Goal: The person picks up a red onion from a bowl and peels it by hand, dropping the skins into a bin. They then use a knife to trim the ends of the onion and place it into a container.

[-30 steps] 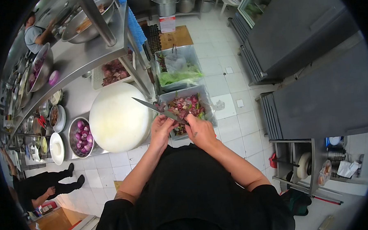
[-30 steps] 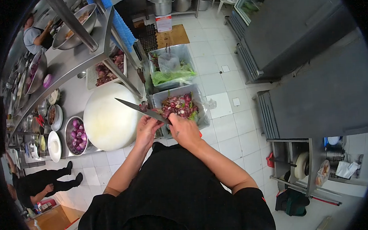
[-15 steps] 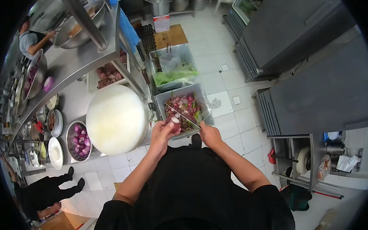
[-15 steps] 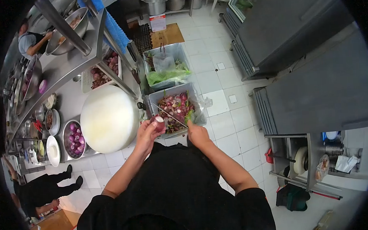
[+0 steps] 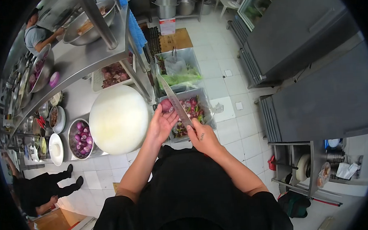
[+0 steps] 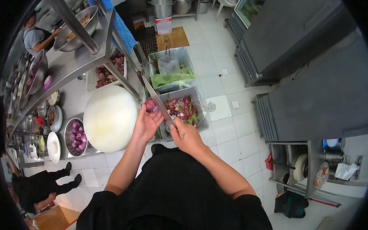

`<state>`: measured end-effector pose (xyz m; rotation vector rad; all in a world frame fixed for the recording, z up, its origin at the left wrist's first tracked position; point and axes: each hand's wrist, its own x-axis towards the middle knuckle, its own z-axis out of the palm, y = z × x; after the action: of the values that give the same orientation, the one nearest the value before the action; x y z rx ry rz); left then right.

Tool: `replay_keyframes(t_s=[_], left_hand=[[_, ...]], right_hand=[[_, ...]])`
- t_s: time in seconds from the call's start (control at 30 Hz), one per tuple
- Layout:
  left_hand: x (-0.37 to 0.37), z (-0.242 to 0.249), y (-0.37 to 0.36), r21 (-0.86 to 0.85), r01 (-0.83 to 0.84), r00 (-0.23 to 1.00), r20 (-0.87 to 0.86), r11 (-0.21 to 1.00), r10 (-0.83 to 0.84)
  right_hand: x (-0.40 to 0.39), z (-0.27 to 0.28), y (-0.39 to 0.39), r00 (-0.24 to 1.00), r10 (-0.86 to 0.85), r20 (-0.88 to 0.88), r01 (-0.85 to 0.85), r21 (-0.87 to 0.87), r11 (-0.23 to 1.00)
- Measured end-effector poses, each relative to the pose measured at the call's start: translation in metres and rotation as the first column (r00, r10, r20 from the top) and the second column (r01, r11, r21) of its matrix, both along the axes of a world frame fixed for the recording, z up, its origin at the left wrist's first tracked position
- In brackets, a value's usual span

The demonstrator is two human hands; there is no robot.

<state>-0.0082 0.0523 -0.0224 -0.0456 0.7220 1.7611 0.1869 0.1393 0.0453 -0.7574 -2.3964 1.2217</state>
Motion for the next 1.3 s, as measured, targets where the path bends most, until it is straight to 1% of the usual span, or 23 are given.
replay_keyframes(t_s=[0.1,0.17,0.33,0.43,0.5,0.53,0.63,0.67,0.77,0.97,1.07,1.17,1.23,1.27,1.3], left_hand=[[0.002,0.005,0.001,0.021,0.015,1.000,-0.028,1.000,-0.015],[0.006,-0.007,-0.001,0.049,0.024,1.000,-0.002,0.999,-0.024],[0.020,0.007,-0.008,0.105,0.055,0.996,0.067,0.993,-0.062],[0.006,-0.003,-0.014,0.169,0.122,0.990,-0.090,0.978,-0.108],[-0.004,-0.001,-0.021,0.136,0.153,0.956,-0.273,0.979,-0.112],[-0.010,0.003,-0.024,0.116,0.168,0.925,-0.361,0.979,-0.116],[-0.031,0.018,-0.031,-0.006,0.257,0.787,-0.579,0.966,-0.213],[-0.034,0.029,-0.032,-0.034,0.286,0.766,-0.592,0.958,-0.249],[-0.041,0.026,-0.034,-0.059,0.289,0.712,-0.654,0.955,-0.256],[-0.043,0.018,-0.034,-0.103,0.297,0.672,-0.684,0.949,-0.284],[-0.041,0.015,-0.034,-0.143,0.289,0.610,-0.735,0.947,-0.297],[-0.042,0.001,-0.034,-0.158,0.321,0.542,-0.778,0.934,-0.318],[-0.044,0.000,-0.033,-0.206,0.287,0.601,-0.722,0.936,-0.343],[-0.045,0.000,-0.033,-0.231,0.269,0.629,-0.692,0.935,-0.353],[-0.044,-0.003,-0.036,-0.218,0.204,0.639,-0.709,0.954,-0.299]], right_hand=[[-0.002,0.003,0.002,1.000,-0.002,0.001,0.002,-0.006,1.000],[-0.004,0.004,0.002,1.000,-0.008,-0.004,0.008,-0.029,1.000],[-0.008,0.013,0.005,0.999,-0.020,-0.033,0.016,-0.126,0.992],[-0.003,0.014,0.006,1.000,0.014,-0.018,-0.016,-0.100,0.995],[0.001,0.020,0.008,0.998,0.058,0.038,-0.054,-0.087,0.995],[0.003,0.024,0.008,0.995,0.078,0.065,-0.073,-0.082,0.994],[0.005,0.034,0.007,0.984,0.140,0.111,-0.137,-0.039,0.990],[0.005,0.036,0.006,0.981,0.148,0.123,-0.146,-0.028,0.989],[0.003,0.040,0.005,0.975,0.168,0.144,-0.170,0.001,0.985],[0.002,0.040,0.007,0.972,0.181,0.148,-0.185,0.010,0.983],[0.004,0.032,0.008,0.968,0.181,0.173,-0.185,0.006,0.983],[0.004,0.032,0.009,0.961,0.177,0.214,-0.174,-0.034,0.984],[0.007,0.036,0.013,0.949,0.177,0.260,-0.164,-0.071,0.984],[0.010,0.041,0.014,0.954,0.153,0.259,-0.147,-0.044,0.988],[0.015,0.047,0.014,0.958,0.130,0.257,-0.130,-0.016,0.991]])
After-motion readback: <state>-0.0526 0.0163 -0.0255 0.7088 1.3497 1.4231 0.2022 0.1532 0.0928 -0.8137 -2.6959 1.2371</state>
